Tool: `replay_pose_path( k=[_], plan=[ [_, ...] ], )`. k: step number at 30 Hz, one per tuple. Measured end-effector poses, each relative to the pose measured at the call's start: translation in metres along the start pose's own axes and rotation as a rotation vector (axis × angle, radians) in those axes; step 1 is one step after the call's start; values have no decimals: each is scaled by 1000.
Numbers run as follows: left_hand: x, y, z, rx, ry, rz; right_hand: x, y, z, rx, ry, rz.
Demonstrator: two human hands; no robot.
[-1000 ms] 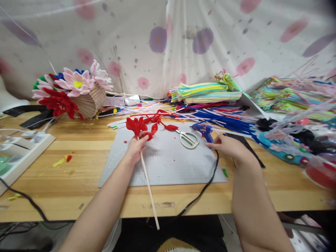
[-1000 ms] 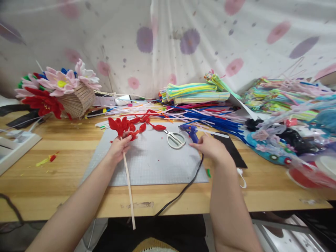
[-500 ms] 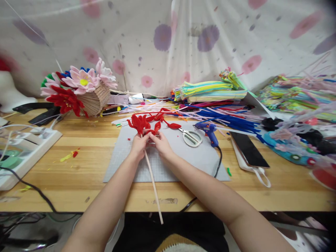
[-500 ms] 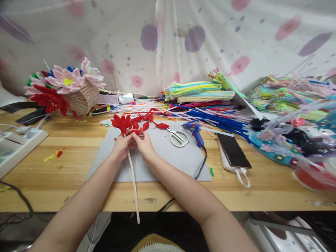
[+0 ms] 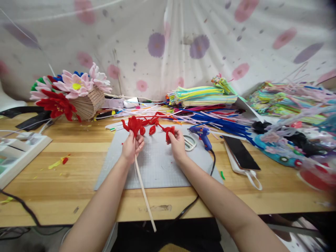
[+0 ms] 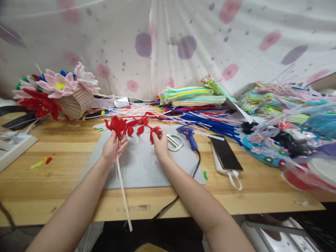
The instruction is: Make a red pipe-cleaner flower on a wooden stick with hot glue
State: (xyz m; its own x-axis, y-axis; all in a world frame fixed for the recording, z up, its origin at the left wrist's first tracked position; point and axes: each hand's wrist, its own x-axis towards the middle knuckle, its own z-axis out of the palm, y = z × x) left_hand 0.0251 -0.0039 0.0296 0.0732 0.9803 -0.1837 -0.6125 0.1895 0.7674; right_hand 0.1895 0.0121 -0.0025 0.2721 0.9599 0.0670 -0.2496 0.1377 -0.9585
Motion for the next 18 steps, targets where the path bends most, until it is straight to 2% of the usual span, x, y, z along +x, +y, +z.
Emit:
replay_pose_path(
  k=[6,13,16,18],
  plan=[
    [2,3,-5,28,-63,-97,0,17,-9,-53,36,-1],
    [-4,17,-11,-170,-190,-255,2,14,-14,-73,0,-2],
    [-5,19,-12,-133,-225,-270,1,14,-15,-83,0,3],
    [-5,18,-12,-66,-206,-267,0,12,-15,-87,-14,11]
  ],
)
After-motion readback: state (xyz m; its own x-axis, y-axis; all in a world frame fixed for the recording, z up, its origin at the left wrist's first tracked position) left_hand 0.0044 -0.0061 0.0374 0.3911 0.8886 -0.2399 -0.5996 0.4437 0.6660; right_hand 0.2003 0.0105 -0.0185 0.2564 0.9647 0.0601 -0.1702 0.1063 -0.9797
